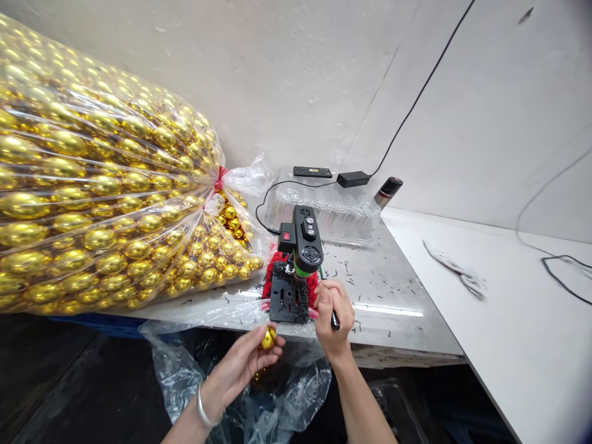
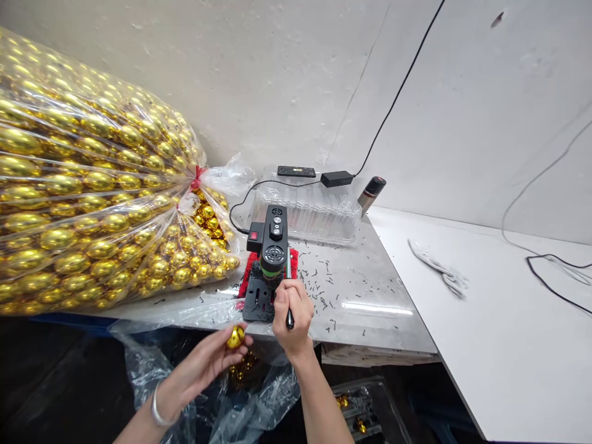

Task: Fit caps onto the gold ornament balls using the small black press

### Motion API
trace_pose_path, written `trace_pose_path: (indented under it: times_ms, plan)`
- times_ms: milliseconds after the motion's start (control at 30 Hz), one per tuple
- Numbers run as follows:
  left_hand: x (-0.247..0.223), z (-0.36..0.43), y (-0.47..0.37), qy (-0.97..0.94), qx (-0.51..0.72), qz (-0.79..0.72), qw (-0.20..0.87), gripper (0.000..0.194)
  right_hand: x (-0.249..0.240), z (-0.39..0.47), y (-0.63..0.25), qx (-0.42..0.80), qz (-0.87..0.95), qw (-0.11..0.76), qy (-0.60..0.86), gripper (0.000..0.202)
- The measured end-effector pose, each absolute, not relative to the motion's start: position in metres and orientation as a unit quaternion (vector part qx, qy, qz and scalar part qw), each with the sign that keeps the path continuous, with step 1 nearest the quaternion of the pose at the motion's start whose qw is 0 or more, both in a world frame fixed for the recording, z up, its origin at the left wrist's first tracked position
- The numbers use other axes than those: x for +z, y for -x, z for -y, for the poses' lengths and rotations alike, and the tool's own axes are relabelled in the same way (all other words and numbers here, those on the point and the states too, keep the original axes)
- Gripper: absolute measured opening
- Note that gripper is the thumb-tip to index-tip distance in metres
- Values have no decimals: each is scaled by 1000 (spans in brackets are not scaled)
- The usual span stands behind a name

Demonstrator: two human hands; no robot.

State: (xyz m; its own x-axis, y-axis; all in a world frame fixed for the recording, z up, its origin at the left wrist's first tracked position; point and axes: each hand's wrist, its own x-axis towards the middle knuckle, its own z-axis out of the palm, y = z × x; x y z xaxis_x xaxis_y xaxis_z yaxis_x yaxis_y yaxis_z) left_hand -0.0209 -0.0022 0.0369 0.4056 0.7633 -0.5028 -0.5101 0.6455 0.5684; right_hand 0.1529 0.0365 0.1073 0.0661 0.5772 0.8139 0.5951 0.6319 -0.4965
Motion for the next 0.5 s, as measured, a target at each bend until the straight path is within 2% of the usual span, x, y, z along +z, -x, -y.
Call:
trace_pose_path:
  times_ms: [133, 333, 500]
  plan:
    - [54, -45, 12, -192, 458, -407, 767, 33, 112, -37, -154, -3, 691, 587, 422, 26]
    - [42, -76, -2, -162, 488, -395, 761, 29, 116, -37, -155, 5, 694, 578, 430, 24]
    - [27, -78, -11, -268, 537, -457, 656, 35, 113, -36, -155, 2, 693, 578, 431, 24]
